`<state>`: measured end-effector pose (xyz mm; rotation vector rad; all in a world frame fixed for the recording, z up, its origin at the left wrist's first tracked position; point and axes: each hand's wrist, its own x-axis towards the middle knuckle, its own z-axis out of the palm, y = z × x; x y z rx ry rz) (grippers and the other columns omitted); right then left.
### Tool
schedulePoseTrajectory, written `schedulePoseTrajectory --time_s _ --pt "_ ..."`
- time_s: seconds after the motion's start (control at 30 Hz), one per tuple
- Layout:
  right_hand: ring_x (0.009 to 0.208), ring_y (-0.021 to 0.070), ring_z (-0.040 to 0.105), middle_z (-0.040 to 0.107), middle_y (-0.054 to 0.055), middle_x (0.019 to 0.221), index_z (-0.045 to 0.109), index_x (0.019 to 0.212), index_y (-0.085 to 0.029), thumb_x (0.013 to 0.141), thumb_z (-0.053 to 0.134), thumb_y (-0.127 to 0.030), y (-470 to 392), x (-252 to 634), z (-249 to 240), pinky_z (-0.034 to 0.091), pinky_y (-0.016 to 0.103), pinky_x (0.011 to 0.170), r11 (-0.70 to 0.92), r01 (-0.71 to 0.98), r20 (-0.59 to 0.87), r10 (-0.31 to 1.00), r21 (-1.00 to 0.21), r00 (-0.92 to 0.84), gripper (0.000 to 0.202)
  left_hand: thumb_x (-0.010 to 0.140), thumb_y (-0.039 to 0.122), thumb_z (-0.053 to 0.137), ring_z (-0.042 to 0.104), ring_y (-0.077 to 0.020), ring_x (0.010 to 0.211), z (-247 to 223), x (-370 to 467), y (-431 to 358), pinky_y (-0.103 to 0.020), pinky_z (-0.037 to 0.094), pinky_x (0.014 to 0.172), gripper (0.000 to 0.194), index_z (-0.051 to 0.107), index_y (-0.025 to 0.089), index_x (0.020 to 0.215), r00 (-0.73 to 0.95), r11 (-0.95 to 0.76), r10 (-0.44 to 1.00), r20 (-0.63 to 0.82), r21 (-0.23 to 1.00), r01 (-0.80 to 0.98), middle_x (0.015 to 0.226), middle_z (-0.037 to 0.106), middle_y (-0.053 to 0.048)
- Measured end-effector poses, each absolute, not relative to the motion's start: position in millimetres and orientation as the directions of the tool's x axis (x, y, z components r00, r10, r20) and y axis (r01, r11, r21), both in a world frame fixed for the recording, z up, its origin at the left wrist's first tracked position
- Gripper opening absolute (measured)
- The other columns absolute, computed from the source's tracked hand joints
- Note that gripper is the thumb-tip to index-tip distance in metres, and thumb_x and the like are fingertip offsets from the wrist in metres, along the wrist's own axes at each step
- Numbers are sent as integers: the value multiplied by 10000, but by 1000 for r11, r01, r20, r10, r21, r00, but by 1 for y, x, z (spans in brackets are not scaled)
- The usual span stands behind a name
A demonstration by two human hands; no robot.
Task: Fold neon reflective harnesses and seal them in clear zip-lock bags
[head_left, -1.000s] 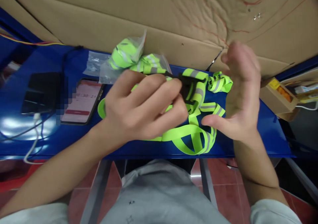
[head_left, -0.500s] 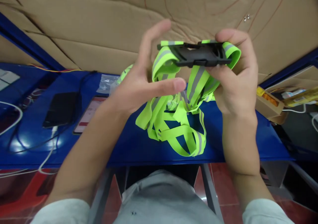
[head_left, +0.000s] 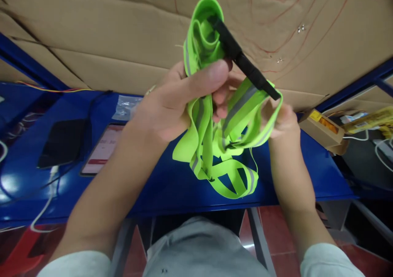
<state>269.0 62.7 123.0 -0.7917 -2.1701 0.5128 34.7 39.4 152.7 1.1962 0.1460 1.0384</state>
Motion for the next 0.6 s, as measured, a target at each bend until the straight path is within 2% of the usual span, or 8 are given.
schedulePoseTrajectory --time_s 0.07,0.17,0.23,0.3,0.4,0.5,0.6 --pt "1125 301 741 780 118 1084 662 1359 -255 790 414 -1015 64 266 120 629 535 932 658 264 436 696 -705 -570 982 794 392 953 722 -104 704 152 38 38 -197 555 563 335 749 143 884 541 16 776 325 847 -531 828 741 8" --pt "1133 310 749 791 94 1045 699 1276 -263 755 410 -1041 64 264 121 631 540 932 537 196 346 740 -821 -577 979 1025 221 658 792 -144 986 152 37 39 -235 634 768 34 659 187 1032 544 21 783 303 860 -510 1101 803 -3" --pt "1176 309 738 792 81 1089 724 1206 -277 682 419 -1085 62 264 124 630 523 949 504 212 331 776 -838 -536 1010 1049 126 529 778 -154 1137 152 35 40 -291 650 911 102 566 220 1069 536 -22 771 344 855 -517 1245 786 5" --pt "1214 305 727 790 67 1138 740 1167 -284 684 519 -1049 58 262 126 636 497 962 488 207 346 805 -848 -482 931 1004 115 601 749 -195 1233 149 34 40 -343 654 984 190 525 237 1128 533 -48 768 355 862 -504 1366 747 -15" --pt "1149 287 757 800 42 1096 760 1119 -271 855 699 -769 49 254 129 666 477 929 472 131 384 824 -872 -415 567 903 107 758 711 -255 1308 144 36 39 -392 661 1025 411 550 228 1237 517 -73 778 356 869 -489 1444 707 -58" --pt "987 254 787 802 5 978 764 1045 -275 926 719 -601 44 248 131 692 468 864 429 83 377 857 -899 -352 350 842 231 907 745 -271 1243 139 36 40 -340 707 885 485 642 182 1246 506 -110 764 401 853 -510 1347 759 -77" --pt "948 254 786 802 -1 964 745 950 -256 840 825 -541 48 249 130 694 475 863 451 50 429 873 -891 -230 316 799 376 947 716 -323 1292 138 31 42 -349 732 778 492 720 183 1191 595 -110 698 398 881 -460 1364 748 -81"
